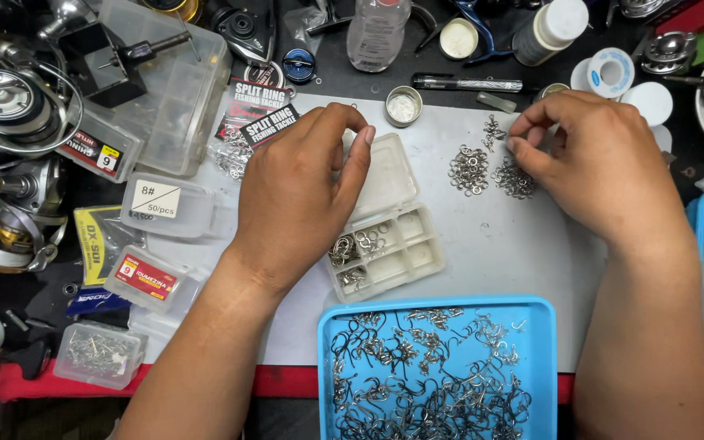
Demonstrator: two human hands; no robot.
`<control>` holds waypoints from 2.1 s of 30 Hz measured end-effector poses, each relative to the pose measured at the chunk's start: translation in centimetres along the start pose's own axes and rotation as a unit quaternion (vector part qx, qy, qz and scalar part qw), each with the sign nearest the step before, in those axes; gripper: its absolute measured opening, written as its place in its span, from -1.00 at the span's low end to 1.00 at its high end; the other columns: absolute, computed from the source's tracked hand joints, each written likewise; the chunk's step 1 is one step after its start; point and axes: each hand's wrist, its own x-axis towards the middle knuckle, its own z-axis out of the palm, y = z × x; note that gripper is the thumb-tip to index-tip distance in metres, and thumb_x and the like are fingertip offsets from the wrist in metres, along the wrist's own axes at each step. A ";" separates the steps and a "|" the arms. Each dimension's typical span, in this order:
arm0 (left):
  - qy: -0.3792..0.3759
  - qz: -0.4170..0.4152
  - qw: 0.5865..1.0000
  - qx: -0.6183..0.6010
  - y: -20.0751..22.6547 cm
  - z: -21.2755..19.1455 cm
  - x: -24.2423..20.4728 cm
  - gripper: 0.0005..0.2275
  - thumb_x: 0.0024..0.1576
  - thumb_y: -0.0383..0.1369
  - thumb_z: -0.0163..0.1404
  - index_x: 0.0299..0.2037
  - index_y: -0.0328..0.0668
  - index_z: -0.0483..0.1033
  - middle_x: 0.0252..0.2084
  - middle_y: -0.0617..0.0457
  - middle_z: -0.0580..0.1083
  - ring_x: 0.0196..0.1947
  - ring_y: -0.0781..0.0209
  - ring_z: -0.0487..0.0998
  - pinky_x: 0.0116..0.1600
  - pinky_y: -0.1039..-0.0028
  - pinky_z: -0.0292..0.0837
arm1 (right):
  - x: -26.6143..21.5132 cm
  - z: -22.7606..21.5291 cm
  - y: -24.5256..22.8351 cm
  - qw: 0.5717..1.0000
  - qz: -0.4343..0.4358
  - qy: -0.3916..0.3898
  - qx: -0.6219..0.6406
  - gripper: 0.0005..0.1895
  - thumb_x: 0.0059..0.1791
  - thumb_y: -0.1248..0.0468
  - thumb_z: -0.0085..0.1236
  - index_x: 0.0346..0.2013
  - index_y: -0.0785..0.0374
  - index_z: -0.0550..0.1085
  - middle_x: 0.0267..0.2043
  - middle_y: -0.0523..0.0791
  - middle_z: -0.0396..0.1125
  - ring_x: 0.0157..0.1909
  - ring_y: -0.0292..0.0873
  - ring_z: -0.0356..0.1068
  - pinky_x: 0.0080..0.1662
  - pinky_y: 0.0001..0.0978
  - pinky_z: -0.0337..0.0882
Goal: The person sorts small metal split rings from a blue tray into compartments of a clear plastic tackle box. They repeatedly pick up rings, place them into the box, and occasionally adjust the pile on the table. Fishing reels and other tackle are visible in the background.
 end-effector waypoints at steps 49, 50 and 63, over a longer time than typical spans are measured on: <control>0.050 -0.097 0.907 -0.408 1.6 -0.7 0.2 -0.93 0.31 -0.27 -0.07 -0.17 0.02 0.38 -0.35 0.29 0.33 -0.39 0.55 0.27 -0.23 0.70 0.22 | -4.3 -1.3 -7.1 0.932 -0.322 -0.123 0.112 -0.87 0.03 0.24 0.11 -0.21 0.20 0.55 -0.25 -0.18 0.48 -0.31 -0.25 0.47 -0.25 -0.41 0.42; 0.035 -0.106 0.918 -0.380 1.9 -1.0 0.2 -0.96 0.30 -0.30 -0.04 -0.16 0.01 0.39 -0.37 0.29 0.34 -0.44 0.56 0.15 -0.30 0.71 0.14 | -4.5 -2.2 -6.6 0.951 -0.284 -0.042 0.114 -0.90 0.04 0.31 0.11 -0.23 0.26 0.54 -0.29 -0.14 0.46 -0.40 -0.26 0.37 -0.34 -0.49 0.31; -0.115 -0.037 0.975 -0.186 2.9 0.7 -0.8 -0.94 0.27 -0.31 0.00 -0.10 0.02 0.45 -0.35 0.24 0.42 -0.44 0.37 0.30 -0.22 0.53 0.28 | -1.5 3.7 -0.7 0.841 -0.030 0.239 0.485 -0.75 0.32 0.10 -0.16 -0.07 0.21 0.32 -0.40 -0.15 0.12 -0.42 -0.38 0.08 -0.37 -0.60 0.15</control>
